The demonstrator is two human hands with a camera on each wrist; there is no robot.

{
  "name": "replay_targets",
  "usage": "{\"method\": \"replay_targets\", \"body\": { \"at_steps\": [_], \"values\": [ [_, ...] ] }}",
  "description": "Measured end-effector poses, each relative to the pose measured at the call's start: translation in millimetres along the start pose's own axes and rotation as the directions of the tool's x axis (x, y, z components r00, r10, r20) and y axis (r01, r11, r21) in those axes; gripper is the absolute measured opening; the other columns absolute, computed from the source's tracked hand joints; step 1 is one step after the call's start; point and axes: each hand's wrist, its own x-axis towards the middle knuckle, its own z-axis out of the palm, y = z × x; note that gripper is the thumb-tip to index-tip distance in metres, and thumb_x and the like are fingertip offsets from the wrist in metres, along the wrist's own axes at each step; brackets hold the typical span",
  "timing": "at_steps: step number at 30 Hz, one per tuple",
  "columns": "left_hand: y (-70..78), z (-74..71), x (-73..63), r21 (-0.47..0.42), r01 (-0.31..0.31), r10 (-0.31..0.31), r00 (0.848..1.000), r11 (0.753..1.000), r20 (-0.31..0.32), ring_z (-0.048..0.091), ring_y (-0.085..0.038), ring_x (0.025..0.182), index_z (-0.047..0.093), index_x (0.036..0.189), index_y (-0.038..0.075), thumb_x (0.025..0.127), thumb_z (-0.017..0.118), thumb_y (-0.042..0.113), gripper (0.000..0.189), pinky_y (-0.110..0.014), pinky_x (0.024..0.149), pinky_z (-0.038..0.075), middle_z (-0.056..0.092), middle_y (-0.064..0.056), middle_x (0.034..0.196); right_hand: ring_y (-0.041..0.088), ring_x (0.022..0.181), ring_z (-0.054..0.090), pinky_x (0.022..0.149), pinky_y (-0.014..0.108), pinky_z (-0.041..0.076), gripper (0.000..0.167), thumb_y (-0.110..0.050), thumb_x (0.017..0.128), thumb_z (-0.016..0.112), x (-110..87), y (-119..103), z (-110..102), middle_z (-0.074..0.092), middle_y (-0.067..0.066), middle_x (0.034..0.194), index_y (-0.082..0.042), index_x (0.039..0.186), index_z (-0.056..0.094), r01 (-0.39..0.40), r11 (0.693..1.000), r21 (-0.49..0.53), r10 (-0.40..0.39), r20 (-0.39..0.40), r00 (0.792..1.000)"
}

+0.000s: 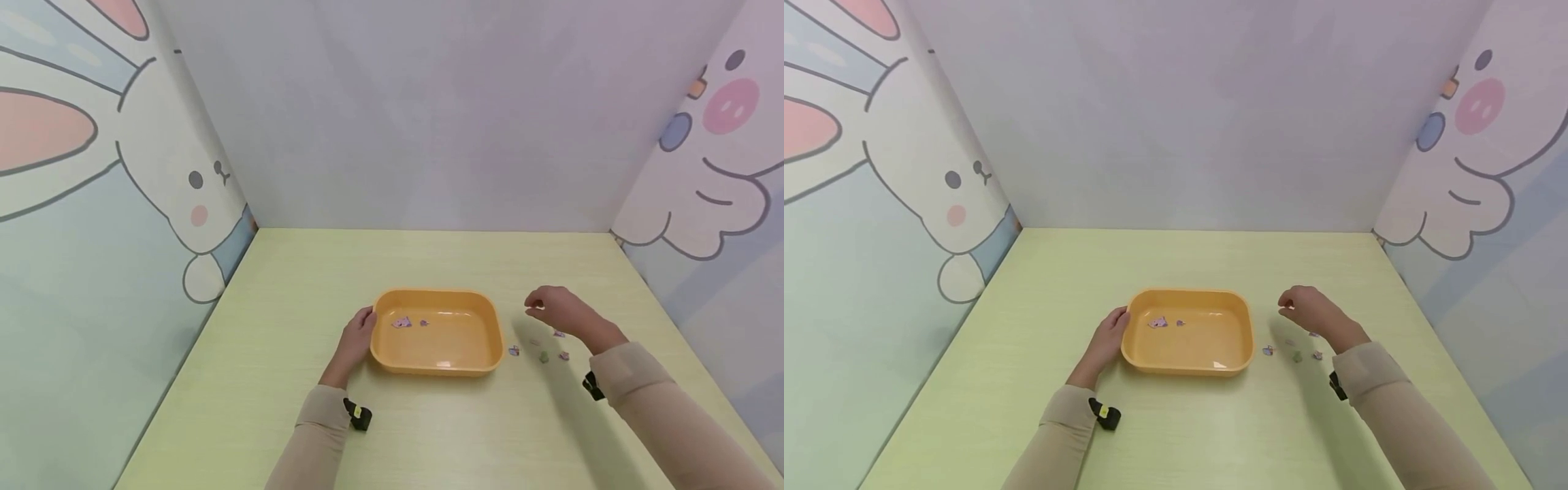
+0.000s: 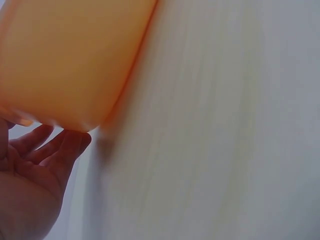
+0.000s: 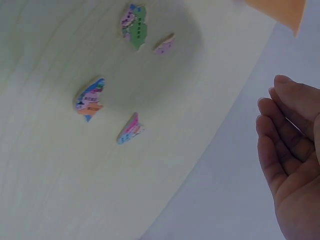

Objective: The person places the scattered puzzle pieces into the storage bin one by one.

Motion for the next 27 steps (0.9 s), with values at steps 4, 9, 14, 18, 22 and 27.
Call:
{"method": "replay_targets", "body": {
  "at_steps": [4, 9, 14, 18, 22, 27],
  "values": [
    [0.1, 0.8, -0.2, -0.002, -0.006, 0.006, 1.0, 1.0, 0.002, 0.048, -0.031, 0.126, 0.048, 0.142, 0.007, 0.105, 0.039, 0.039, 0.049, -0.049, 0.105, 0.037, 0.051, -0.013, 0.139, 0.03, 0.087, 0.062, 0.077, 0.046, 0.053, 0.018, -0.004, 0.09, 0.068, -4.9, 10.3, 4.7, 0.065, 0.012, 0.093, 0.008, 0.103, 0.067, -0.025, 1.0, -0.019, 0.025, 0.028, 0.999],
    [0.4, 1.8, 0.0, -0.008, -0.015, 0.015, 1.0, 1.0, 0.004, 0.049, -0.03, 0.125, 0.049, 0.141, 0.007, 0.105, 0.038, 0.039, 0.049, -0.048, 0.104, 0.037, 0.052, -0.013, 0.139, 0.031, 0.085, 0.061, 0.075, 0.047, 0.053, 0.018, -0.003, 0.089, 0.068, -13.0, 23.2, 8.2, 0.065, 0.013, 0.091, 0.01, 0.101, 0.067, -0.044, 0.998, -0.037, 0.046, 0.042, 0.998],
    [-0.7, 2.3, 0.1, -0.004, -0.019, 0.019, 1.0, 1.0, 0.001, 0.051, -0.03, 0.122, 0.05, 0.14, 0.007, 0.105, 0.039, 0.039, 0.049, -0.048, 0.103, 0.039, 0.054, -0.013, 0.137, 0.032, 0.083, 0.061, 0.073, 0.047, 0.052, 0.017, -0.001, 0.088, 0.068, -20.6, 35.3, 12.7, 0.065, 0.014, 0.089, 0.012, 0.099, 0.066, -0.039, 0.999, -0.036, 0.04, 0.049, 0.998],
    [1.2, 2.1, -1.6, -0.012, -0.018, 0.018, 1.0, 1.0, 0.008, 0.051, -0.03, 0.123, 0.049, 0.141, 0.006, 0.106, 0.039, 0.037, 0.048, -0.048, 0.103, 0.039, 0.053, -0.014, 0.137, 0.032, 0.084, 0.061, 0.074, 0.048, 0.052, 0.017, -0.001, 0.087, 0.069, -24.1, 43.3, 17.1, 0.065, 0.013, 0.089, 0.011, 0.099, 0.066, -0.056, 0.998, -0.036, 0.057, 0.05, 0.997],
    [2.1, 1.6, -2.3, -0.02, -0.016, 0.017, 1.0, 1.0, 0.013, 0.05, -0.03, 0.124, 0.048, 0.141, 0.005, 0.106, 0.039, 0.036, 0.048, -0.048, 0.103, 0.039, 0.052, -0.014, 0.138, 0.032, 0.083, 0.061, 0.075, 0.049, 0.051, 0.018, 0.0, 0.086, 0.07, -25.2, 49.6, 20.6, 0.064, 0.014, 0.088, 0.012, 0.098, 0.066, -0.07, 0.996, -0.047, 0.072, 0.055, 0.996],
    [1.9, 1.0, -2.5, -0.019, -0.02, 0.02, 1.0, 1.0, 0.005, 0.051, -0.03, 0.123, 0.048, 0.141, 0.005, 0.106, 0.039, 0.036, 0.048, -0.047, 0.103, 0.039, 0.053, -0.014, 0.138, 0.033, 0.084, 0.061, 0.076, 0.049, 0.051, 0.018, -0.001, 0.086, 0.069, -26.1, 53.3, 23.0, 0.064, 0.014, 0.088, 0.011, 0.098, 0.066, -0.082, 0.995, -0.056, 0.085, 0.059, 0.995]
  ]
}}
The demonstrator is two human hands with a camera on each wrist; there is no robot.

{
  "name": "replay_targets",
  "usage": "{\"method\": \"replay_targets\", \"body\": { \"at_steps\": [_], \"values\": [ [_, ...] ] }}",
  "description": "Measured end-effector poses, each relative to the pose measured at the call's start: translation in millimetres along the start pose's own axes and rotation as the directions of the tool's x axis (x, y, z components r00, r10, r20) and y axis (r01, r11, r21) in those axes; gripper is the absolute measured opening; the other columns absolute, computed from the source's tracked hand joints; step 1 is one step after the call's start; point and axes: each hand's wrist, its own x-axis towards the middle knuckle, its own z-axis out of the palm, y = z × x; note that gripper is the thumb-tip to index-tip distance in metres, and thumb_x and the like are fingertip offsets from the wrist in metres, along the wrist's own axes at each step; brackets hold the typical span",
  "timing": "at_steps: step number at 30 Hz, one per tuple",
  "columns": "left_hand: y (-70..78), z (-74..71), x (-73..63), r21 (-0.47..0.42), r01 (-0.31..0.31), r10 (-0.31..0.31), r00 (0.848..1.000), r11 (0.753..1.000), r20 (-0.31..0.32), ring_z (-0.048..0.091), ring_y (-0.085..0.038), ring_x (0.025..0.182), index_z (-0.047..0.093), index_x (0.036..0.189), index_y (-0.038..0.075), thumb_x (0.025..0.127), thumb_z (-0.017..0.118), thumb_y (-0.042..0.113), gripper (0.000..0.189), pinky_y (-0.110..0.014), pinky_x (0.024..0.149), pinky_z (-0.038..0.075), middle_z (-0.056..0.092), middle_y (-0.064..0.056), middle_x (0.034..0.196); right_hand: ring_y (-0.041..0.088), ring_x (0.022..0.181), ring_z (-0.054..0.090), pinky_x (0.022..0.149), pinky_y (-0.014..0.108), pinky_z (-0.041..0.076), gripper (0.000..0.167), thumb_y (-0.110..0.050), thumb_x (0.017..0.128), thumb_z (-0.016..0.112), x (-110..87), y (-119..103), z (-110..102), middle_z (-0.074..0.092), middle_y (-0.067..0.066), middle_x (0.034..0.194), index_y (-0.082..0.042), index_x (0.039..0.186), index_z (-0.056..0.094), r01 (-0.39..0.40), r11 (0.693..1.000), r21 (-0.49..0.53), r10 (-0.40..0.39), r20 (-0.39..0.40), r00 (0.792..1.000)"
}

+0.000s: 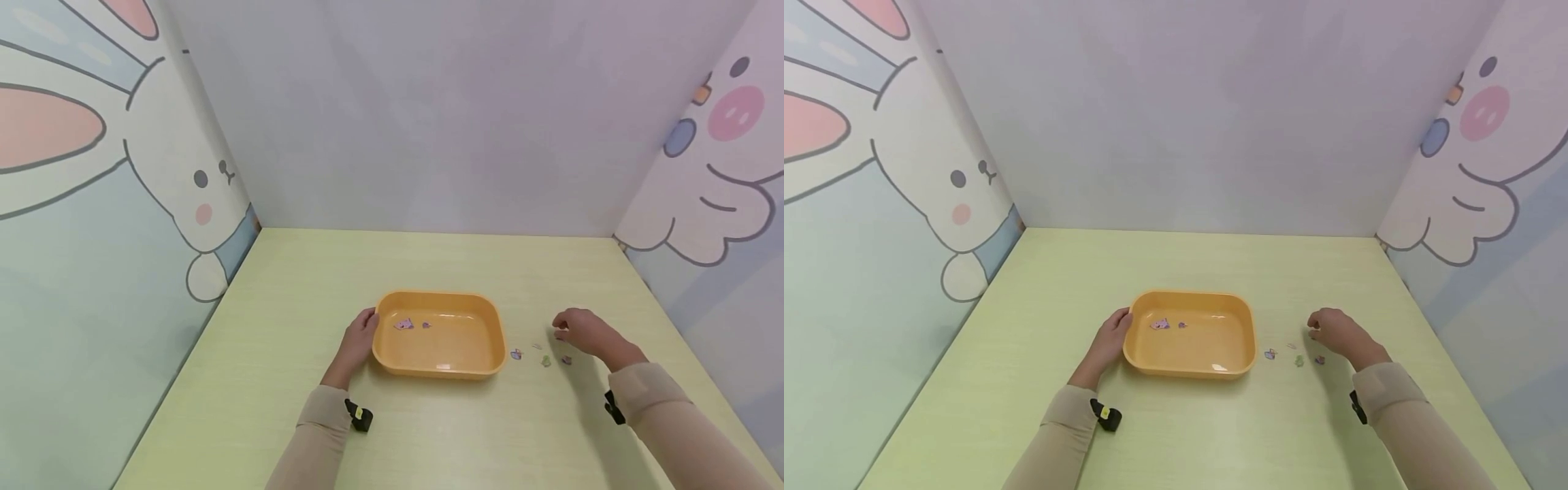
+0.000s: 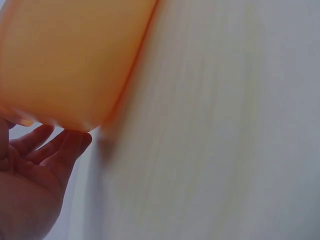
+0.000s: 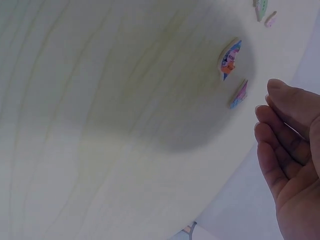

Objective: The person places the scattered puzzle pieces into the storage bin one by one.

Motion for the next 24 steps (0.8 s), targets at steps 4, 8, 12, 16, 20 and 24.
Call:
{"method": "replay_targets", "body": {
  "at_steps": [4, 8, 12, 16, 20, 24],
  "values": [
    [-1.6, 0.3, 0.3, 0.004, -0.001, 0.001, 1.0, 1.0, 0.002, 0.051, -0.031, 0.123, 0.048, 0.141, 0.005, 0.106, 0.039, 0.036, 0.048, -0.048, 0.103, 0.039, 0.053, -0.015, 0.138, 0.034, 0.084, 0.06, 0.076, 0.05, 0.05, 0.016, -0.002, 0.088, 0.068, -2.1, 2.6, 2.0, 0.064, 0.014, 0.087, 0.011, 0.097, 0.066, -0.009, 1.0, -0.004, 0.009, 0.005, 1.0],
    [-1.2, 0.4, 0.1, 0.003, 0.002, -0.002, 1.0, 1.0, -0.001, 0.051, -0.03, 0.122, 0.049, 0.141, 0.006, 0.106, 0.039, 0.036, 0.047, -0.048, 0.103, 0.039, 0.053, -0.014, 0.137, 0.035, 0.084, 0.06, 0.077, 0.051, 0.05, 0.017, -0.003, 0.088, 0.066, -3.3, 4.2, 3.2, 0.064, 0.015, 0.088, 0.011, 0.097, 0.065, -0.038, 0.999, 0.013, 0.038, 0.015, 0.999],
    [0.0, 0.2, -0.1, 0.009, 0.005, -0.005, 1.0, 1.0, -0.006, 0.052, -0.029, 0.121, 0.049, 0.141, 0.007, 0.106, 0.039, 0.037, 0.048, -0.047, 0.103, 0.04, 0.054, -0.013, 0.136, 0.036, 0.086, 0.06, 0.078, 0.052, 0.05, 0.017, -0.002, 0.087, 0.066, -2.3, 6.6, 5.8, 0.064, 0.017, 0.089, 0.012, 0.097, 0.065, -0.058, 0.998, 0.027, 0.057, 0.026, 0.998],
    [-0.1, 0.3, 0.3, 0.01, 0.007, -0.007, 1.0, 1.0, -0.006, 0.052, -0.029, 0.122, 0.049, 0.141, 0.006, 0.106, 0.039, 0.037, 0.048, -0.047, 0.103, 0.04, 0.054, -0.013, 0.137, 0.036, 0.086, 0.06, 0.078, 0.052, 0.05, 0.017, -0.002, 0.086, 0.067, -1.1, 7.9, 8.2, 0.064, 0.016, 0.089, 0.011, 0.097, 0.065, -0.058, 0.998, 0.026, 0.058, 0.028, 0.998],
    [-0.8, 0.5, 1.1, 0.012, 0.007, -0.007, 1.0, 1.0, -0.007, 0.05, -0.03, 0.124, 0.049, 0.141, 0.006, 0.106, 0.039, 0.036, 0.048, -0.048, 0.104, 0.038, 0.053, -0.013, 0.137, 0.035, 0.086, 0.06, 0.078, 0.051, 0.05, 0.016, -0.001, 0.086, 0.068, -0.1, 8.4, 8.4, 0.064, 0.015, 0.089, 0.011, 0.097, 0.065, -0.061, 0.998, 0.024, 0.06, 0.031, 0.998],
    [-1.9, 0.5, 1.7, 0.016, 0.004, -0.004, 1.0, 1.0, -0.01, 0.049, -0.031, 0.126, 0.049, 0.141, 0.005, 0.105, 0.039, 0.036, 0.048, -0.048, 0.105, 0.037, 0.053, -0.014, 0.138, 0.035, 0.086, 0.06, 0.079, 0.052, 0.049, 0.016, -0.001, 0.086, 0.068, 0.0, 8.1, 8.0, 0.064, 0.016, 0.09, 0.01, 0.097, 0.065, -0.074, 0.997, 0.03, 0.073, 0.032, 0.997]
  ]
}}
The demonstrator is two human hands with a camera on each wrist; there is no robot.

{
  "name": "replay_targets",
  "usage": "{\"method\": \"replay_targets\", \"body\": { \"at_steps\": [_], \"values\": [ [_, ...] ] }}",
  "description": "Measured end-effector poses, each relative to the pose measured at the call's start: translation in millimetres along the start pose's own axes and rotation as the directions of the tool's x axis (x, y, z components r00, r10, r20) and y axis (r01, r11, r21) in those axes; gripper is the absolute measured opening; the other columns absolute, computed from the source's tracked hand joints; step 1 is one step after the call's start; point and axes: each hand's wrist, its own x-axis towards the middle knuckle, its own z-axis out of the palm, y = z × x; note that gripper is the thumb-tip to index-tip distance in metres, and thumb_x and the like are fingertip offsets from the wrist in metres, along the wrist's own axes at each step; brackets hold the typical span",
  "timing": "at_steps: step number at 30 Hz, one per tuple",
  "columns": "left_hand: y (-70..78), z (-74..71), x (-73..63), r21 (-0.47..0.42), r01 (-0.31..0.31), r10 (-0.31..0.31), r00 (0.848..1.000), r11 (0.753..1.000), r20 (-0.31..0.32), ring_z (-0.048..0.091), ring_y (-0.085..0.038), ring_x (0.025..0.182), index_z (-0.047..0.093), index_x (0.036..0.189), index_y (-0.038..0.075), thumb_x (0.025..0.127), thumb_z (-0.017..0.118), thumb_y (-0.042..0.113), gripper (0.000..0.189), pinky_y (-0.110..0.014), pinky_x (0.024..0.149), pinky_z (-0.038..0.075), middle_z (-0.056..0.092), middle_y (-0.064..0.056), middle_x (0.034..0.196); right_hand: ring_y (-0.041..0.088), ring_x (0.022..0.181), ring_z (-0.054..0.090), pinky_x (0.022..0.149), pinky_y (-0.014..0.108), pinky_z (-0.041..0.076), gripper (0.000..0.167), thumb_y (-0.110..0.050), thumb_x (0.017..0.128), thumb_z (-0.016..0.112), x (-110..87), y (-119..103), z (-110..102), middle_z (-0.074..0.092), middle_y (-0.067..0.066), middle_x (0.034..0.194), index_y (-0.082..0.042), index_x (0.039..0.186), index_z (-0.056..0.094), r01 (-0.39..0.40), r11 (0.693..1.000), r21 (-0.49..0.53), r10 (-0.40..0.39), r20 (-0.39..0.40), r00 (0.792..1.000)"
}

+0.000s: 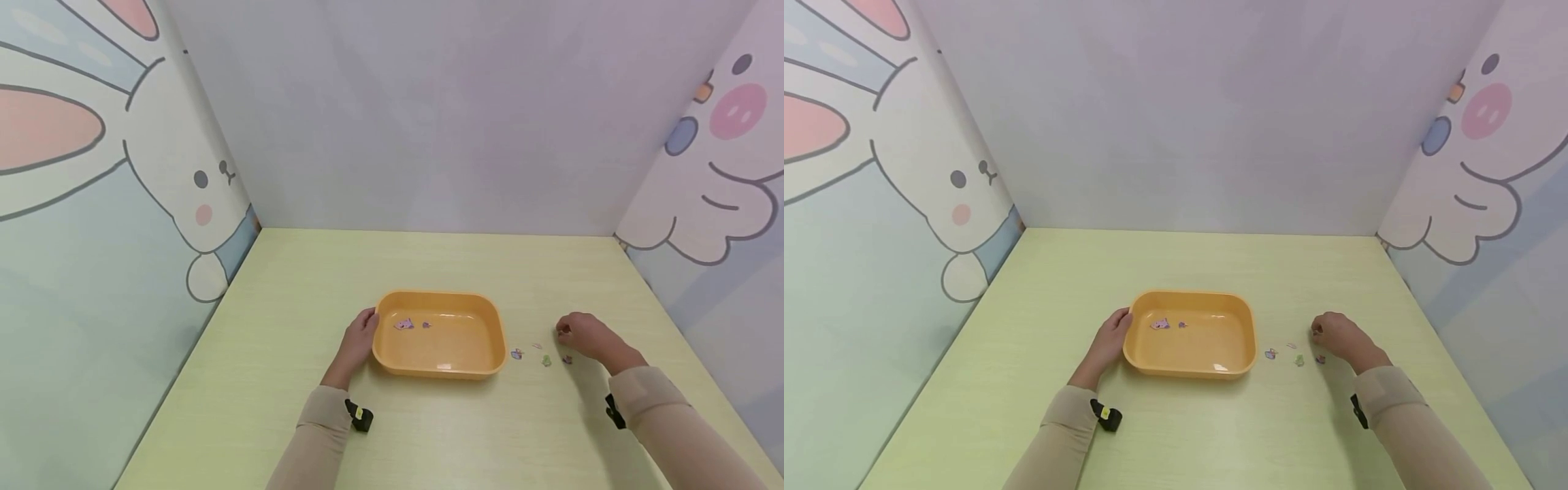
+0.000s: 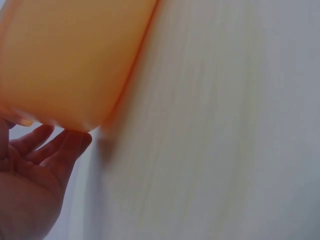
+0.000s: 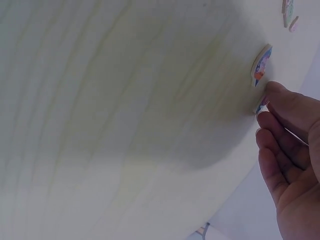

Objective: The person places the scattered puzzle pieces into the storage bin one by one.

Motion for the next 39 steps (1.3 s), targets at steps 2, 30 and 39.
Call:
{"method": "replay_targets", "body": {
  "at_steps": [2, 30, 39],
  "values": [
    [-0.3, 0.0, 0.4, 0.001, 0.001, -0.001, 1.0, 1.0, -0.001, 0.048, -0.031, 0.126, 0.049, 0.141, 0.006, 0.105, 0.039, 0.036, 0.048, -0.048, 0.105, 0.037, 0.052, -0.014, 0.138, 0.034, 0.086, 0.06, 0.079, 0.051, 0.049, 0.015, 0.0, 0.086, 0.068, -0.5, -0.2, 0.4, 0.064, 0.016, 0.089, 0.01, 0.096, 0.065, -0.002, 1.0, 0.001, 0.002, -0.003, 1.0],
    [-0.9, -0.3, -0.6, -0.003, -0.011, 0.011, 1.0, 1.0, 0.004, 0.052, -0.03, 0.122, 0.049, 0.141, 0.006, 0.106, 0.038, 0.037, 0.048, -0.048, 0.102, 0.04, 0.053, -0.013, 0.137, 0.03, 0.082, 0.06, 0.076, 0.049, 0.051, 0.011, -0.002, 0.088, 0.066, 0.1, 2.5, 3.2, 0.064, 0.012, 0.086, 0.008, 0.093, 0.067, 0.011, 0.999, -0.03, -0.012, -0.005, 1.0],
    [-1.6, -1.1, -0.3, 0.001, -0.016, 0.016, 1.0, 1.0, 0.015, 0.052, -0.029, 0.122, 0.049, 0.141, 0.006, 0.106, 0.038, 0.038, 0.049, -0.048, 0.102, 0.041, 0.053, -0.013, 0.137, 0.031, 0.084, 0.061, 0.077, 0.05, 0.05, 0.013, -0.002, 0.088, 0.066, -1.6, 0.7, 1.1, 0.065, 0.014, 0.088, 0.009, 0.095, 0.067, 0.009, 1.0, -0.027, -0.009, 0.005, 1.0]
  ]
}}
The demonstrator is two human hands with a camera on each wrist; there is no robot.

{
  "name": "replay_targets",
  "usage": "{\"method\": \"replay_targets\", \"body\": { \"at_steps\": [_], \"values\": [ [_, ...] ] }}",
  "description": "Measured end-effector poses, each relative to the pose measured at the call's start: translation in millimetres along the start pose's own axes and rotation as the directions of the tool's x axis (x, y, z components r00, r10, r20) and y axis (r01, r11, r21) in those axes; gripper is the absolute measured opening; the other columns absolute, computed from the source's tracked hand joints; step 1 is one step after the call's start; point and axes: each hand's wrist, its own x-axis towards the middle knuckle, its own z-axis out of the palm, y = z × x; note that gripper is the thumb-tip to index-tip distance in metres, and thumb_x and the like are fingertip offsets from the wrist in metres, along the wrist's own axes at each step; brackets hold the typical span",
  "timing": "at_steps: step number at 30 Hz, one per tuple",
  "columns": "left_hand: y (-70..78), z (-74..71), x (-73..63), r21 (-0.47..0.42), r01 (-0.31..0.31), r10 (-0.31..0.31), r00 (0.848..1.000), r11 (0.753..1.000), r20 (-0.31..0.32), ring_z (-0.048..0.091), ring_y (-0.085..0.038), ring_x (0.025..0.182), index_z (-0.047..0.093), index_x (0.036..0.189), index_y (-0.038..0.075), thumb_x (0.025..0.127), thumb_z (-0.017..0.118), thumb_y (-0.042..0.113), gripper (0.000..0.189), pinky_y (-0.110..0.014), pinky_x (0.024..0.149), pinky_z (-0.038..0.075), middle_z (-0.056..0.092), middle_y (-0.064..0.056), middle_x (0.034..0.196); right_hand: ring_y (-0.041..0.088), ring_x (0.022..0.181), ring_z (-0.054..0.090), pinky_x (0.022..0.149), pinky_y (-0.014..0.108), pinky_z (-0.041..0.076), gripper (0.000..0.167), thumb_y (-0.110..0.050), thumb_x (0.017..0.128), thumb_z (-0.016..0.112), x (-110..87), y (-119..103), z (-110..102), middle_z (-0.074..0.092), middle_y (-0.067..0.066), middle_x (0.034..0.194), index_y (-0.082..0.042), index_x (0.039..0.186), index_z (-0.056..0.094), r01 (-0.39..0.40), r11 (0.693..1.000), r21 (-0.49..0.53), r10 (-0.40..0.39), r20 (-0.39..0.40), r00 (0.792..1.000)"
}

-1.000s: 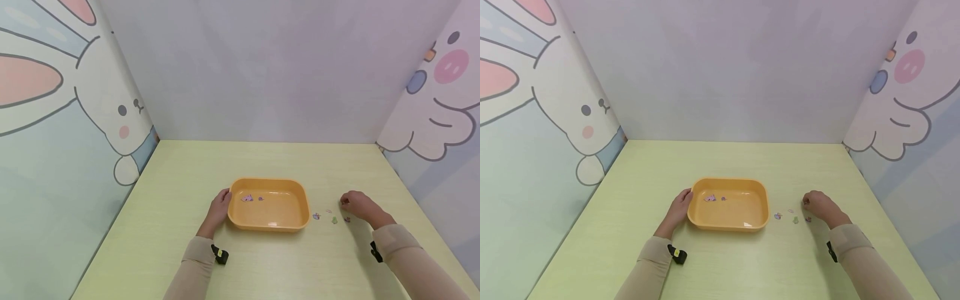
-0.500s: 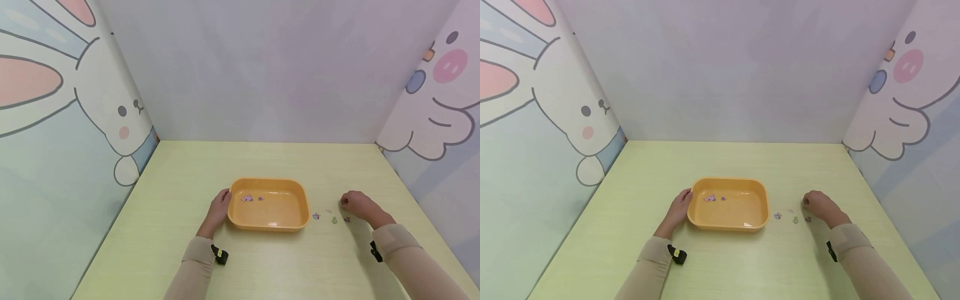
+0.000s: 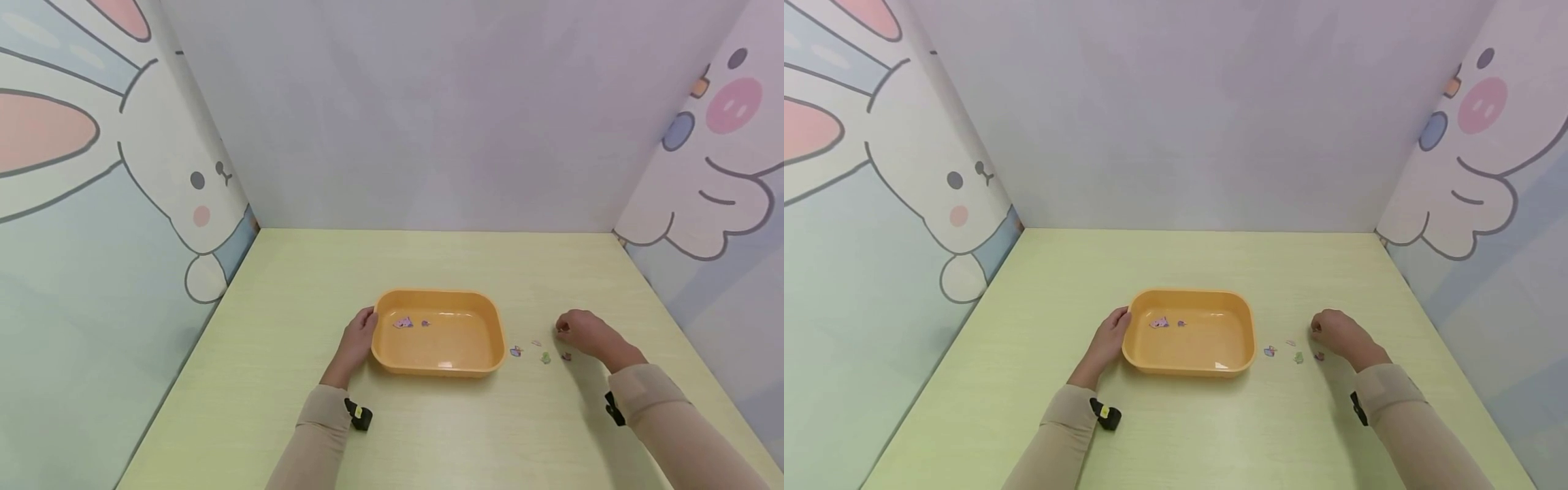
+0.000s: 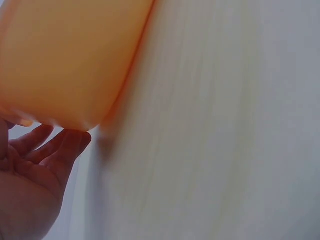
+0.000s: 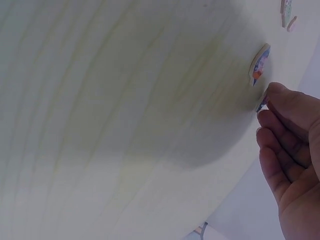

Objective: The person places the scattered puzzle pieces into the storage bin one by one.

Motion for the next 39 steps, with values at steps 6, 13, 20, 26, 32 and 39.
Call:
{"method": "replay_targets", "body": {
  "at_steps": [6, 13, 20, 26, 32, 39],
  "values": [
    [1.1, -1.0, -0.5, 0.001, -0.003, 0.003, 1.0, 1.0, 0.005, 0.052, -0.029, 0.121, 0.049, 0.141, 0.007, 0.106, 0.038, 0.038, 0.048, -0.047, 0.102, 0.041, 0.054, -0.013, 0.137, 0.033, 0.086, 0.061, 0.079, 0.051, 0.05, 0.015, -0.003, 0.089, 0.066, 0.2, -3.0, -3.5, 0.065, 0.015, 0.09, 0.01, 0.097, 0.066, -0.016, 1.0, -0.006, 0.016, 0.012, 1.0],
    [1.1, -1.0, -0.6, -0.004, -0.005, 0.005, 1.0, 1.0, 0.004, 0.054, -0.029, 0.119, 0.049, 0.141, 0.006, 0.106, 0.038, 0.038, 0.049, -0.048, 0.101, 0.041, 0.054, -0.013, 0.136, 0.033, 0.085, 0.061, 0.077, 0.05, 0.051, 0.015, -0.004, 0.088, 0.068, -1.1, -6.7, -8.9, 0.065, 0.014, 0.089, 0.009, 0.096, 0.067, 0.006, 1.0, -0.009, -0.006, -0.011, 1.0],
    [2.1, -1.0, -1.2, -0.003, 0.003, -0.003, 1.0, 1.0, 0.002, 0.053, -0.029, 0.12, 0.049, 0.141, 0.006, 0.106, 0.038, 0.037, 0.048, -0.048, 0.101, 0.041, 0.054, -0.014, 0.136, 0.032, 0.083, 0.061, 0.075, 0.049, 0.051, 0.013, -0.003, 0.087, 0.069, -1.5, -8.9, -10.8, 0.064, 0.013, 0.087, 0.008, 0.094, 0.067, 0.027, 1.0, -0.012, -0.027, -0.025, 0.999],
    [3.5, -0.5, -2.0, 0.0, 0.02, -0.02, 1.0, 1.0, 0.001, 0.051, -0.03, 0.122, 0.048, 0.142, 0.006, 0.106, 0.038, 0.038, 0.049, -0.048, 0.102, 0.04, 0.053, -0.013, 0.138, 0.033, 0.082, 0.061, 0.074, 0.049, 0.051, 0.012, -0.003, 0.087, 0.069, -2.4, -9.5, -11.7, 0.064, 0.012, 0.085, 0.008, 0.092, 0.067, 0.054, 0.998, -0.02, -0.055, -0.044, 0.998],
    [2.5, -0.1, -1.3, 0.005, 0.018, -0.018, 1.0, 1.0, -0.002, 0.05, -0.031, 0.124, 0.047, 0.142, 0.006, 0.106, 0.038, 0.037, 0.049, -0.048, 0.104, 0.038, 0.052, -0.014, 0.139, 0.034, 0.083, 0.062, 0.074, 0.049, 0.052, 0.012, -0.003, 0.088, 0.068, -3.6, -11.8, -14.3, 0.064, 0.012, 0.086, 0.008, 0.092, 0.067, 0.057, 0.998, -0.012, -0.057, -0.045, 0.997],
    [1.0, -0.5, -1.2, 0.003, 0.01, -0.01, 1.0, 1.0, 0.0, 0.05, -0.031, 0.124, 0.048, 0.142, 0.005, 0.106, 0.037, 0.039, 0.05, -0.049, 0.103, 0.038, 0.052, -0.015, 0.139, 0.034, 0.084, 0.062, 0.075, 0.049, 0.052, 0.012, -0.003, 0.088, 0.068, -2.4, -15.1, -15.6, 0.064, 0.013, 0.087, 0.007, 0.093, 0.067, 0.051, 0.999, -0.01, -0.051, -0.048, 0.998]
  ]
}}
